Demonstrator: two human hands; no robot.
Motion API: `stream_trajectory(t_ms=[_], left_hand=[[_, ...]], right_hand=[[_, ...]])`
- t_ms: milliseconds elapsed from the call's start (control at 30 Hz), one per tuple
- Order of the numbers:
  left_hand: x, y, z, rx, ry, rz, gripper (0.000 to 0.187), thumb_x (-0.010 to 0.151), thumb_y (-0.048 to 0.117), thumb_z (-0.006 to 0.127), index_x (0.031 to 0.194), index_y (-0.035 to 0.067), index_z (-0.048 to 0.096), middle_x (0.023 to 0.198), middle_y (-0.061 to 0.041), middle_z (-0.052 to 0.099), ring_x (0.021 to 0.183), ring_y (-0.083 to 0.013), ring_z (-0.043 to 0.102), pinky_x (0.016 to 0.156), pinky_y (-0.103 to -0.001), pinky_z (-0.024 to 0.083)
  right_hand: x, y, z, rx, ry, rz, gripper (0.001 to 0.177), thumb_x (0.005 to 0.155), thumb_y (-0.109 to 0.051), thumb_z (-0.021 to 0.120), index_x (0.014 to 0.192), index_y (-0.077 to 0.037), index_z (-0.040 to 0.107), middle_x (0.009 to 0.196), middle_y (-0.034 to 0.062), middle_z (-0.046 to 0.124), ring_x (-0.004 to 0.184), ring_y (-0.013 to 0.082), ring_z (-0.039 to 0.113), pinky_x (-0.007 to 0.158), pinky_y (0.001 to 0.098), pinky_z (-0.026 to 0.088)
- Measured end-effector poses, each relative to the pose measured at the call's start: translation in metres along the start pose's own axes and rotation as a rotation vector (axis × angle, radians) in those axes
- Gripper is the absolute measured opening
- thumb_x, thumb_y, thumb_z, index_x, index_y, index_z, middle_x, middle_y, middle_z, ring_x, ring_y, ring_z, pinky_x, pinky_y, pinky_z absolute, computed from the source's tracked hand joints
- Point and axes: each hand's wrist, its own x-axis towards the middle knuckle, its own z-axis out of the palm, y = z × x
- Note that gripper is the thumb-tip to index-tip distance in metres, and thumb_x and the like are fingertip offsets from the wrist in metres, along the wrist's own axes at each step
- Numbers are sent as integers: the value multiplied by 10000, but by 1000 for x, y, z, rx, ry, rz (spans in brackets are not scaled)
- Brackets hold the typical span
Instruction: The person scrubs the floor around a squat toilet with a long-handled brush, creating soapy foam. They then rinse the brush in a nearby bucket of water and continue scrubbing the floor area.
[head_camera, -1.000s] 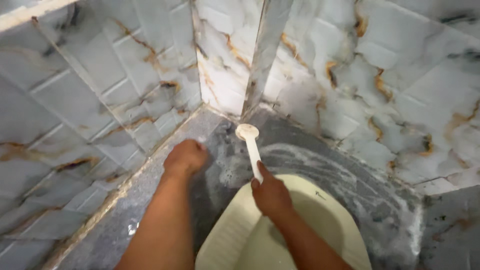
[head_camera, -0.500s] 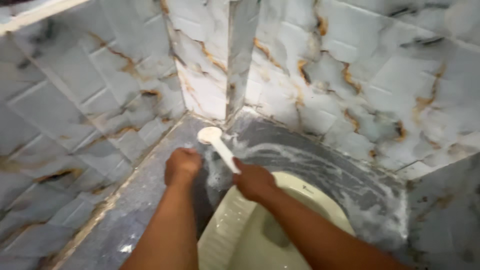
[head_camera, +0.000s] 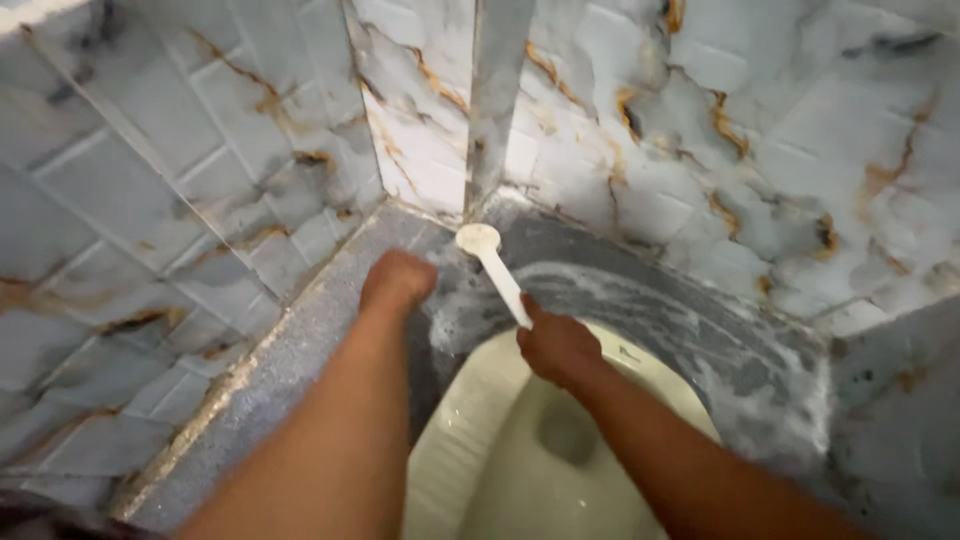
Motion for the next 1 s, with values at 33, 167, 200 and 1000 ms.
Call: stream_trajectory(t_ms=[33,167,200,1000], left_hand=[[13,12,-3,59,-94,51,340,843,281,661,1018,32,812,1119,-222,745,1058,-365,712,940,-446,552],[76,79,-46,425,-514,318,296,878,280,626,1029,91,797,1044,-131,796,865,-278,729,818,-458,604],[86,89,-60,461,-517,348,294,885,284,632,1031,85,792,1045,-125,799,856,-264,721,803,-463,596],[-35,68,-81,1187,-476,752,324,898,219,573,1118,96,778,1179,-144,743,1112,-333,703,895,-489,547]], right_hand=[[4,13,0,-15,-12,-2,666,995,-442,450,1623,-393,234,1029,191,741,932,385,709,858,540,555],[12,47,-17,-162,41,-169,660,1024,-489,413,1636,-411,179,1036,222,697,899,407,694,829,540,549],[16,50,-30,-196,35,-186,654,1016,-491,409,1625,-429,178,1032,208,693,891,396,696,816,539,556],[11,96,-27,-123,-11,-319,663,1014,-396,441,1627,-396,192,844,216,712,743,388,677,803,530,536]])
